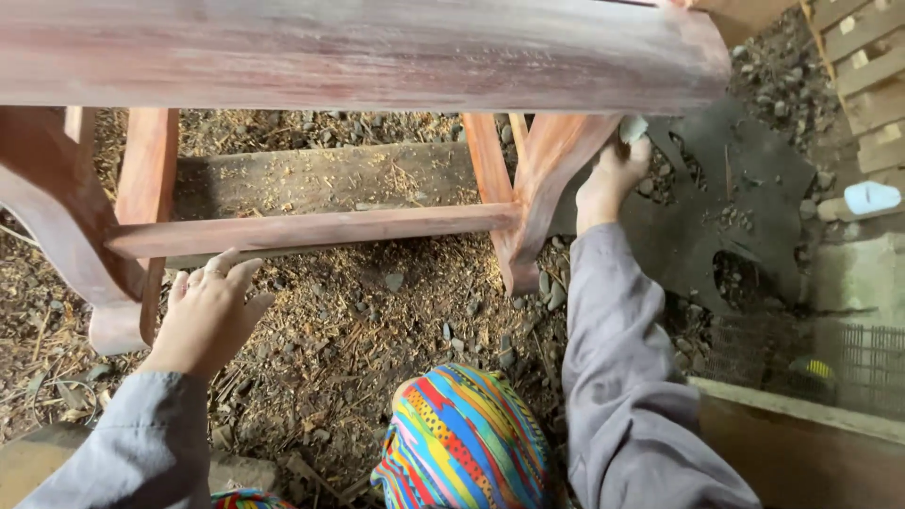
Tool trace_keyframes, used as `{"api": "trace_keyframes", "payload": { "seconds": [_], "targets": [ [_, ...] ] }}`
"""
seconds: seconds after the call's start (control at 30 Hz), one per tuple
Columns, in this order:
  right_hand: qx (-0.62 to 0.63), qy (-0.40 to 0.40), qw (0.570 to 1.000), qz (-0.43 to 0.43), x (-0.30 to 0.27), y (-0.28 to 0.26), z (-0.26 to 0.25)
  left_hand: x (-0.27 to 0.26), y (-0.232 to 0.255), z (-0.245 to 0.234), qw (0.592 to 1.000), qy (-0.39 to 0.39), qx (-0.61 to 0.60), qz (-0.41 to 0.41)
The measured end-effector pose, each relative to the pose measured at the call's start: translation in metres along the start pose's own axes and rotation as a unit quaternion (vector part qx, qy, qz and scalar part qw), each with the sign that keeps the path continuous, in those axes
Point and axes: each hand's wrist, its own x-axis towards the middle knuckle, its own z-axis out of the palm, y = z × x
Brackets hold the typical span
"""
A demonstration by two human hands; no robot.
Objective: The person sands a wooden chair frame with sandpaper to smooth the surface.
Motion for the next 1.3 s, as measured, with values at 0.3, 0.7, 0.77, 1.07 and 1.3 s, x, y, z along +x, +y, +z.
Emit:
{"api": "trace_keyframes", "payload": {
  "seconds": [0.3, 0.7, 0.77, 1.07, 1.3],
  "targets": [
    [-0.236, 0.062, 0.969, -0.027, 0.004, -0.019, -0.015, -0.008, -0.001, 0.002, 1.000, -0.001, -0.002, 0.011],
    [-0.053, 0.007, 0.998, -0.041, 0.051, -0.048, 0.006, -0.005, -0.002, 0.006, 1.000, -0.006, 0.009, 0.008],
    [0.011, -0.062, 0.990, -0.125, 0.050, -0.069, 0.005, -0.007, -0.003, 0.008, 1.000, -0.005, 0.001, 0.015],
    [0.024, 0.083, 0.987, 0.134, 0.023, -0.050, 0.016, 0.000, 0.000, 0.006, 0.999, -0.012, 0.013, 0.029],
    [0.090, -0.016, 0.994, -0.056, 0.109, -0.143, 0.040, 0.001, 0.003, -0.002, 0.999, -0.043, -0.003, 0.015]
  ]
}}
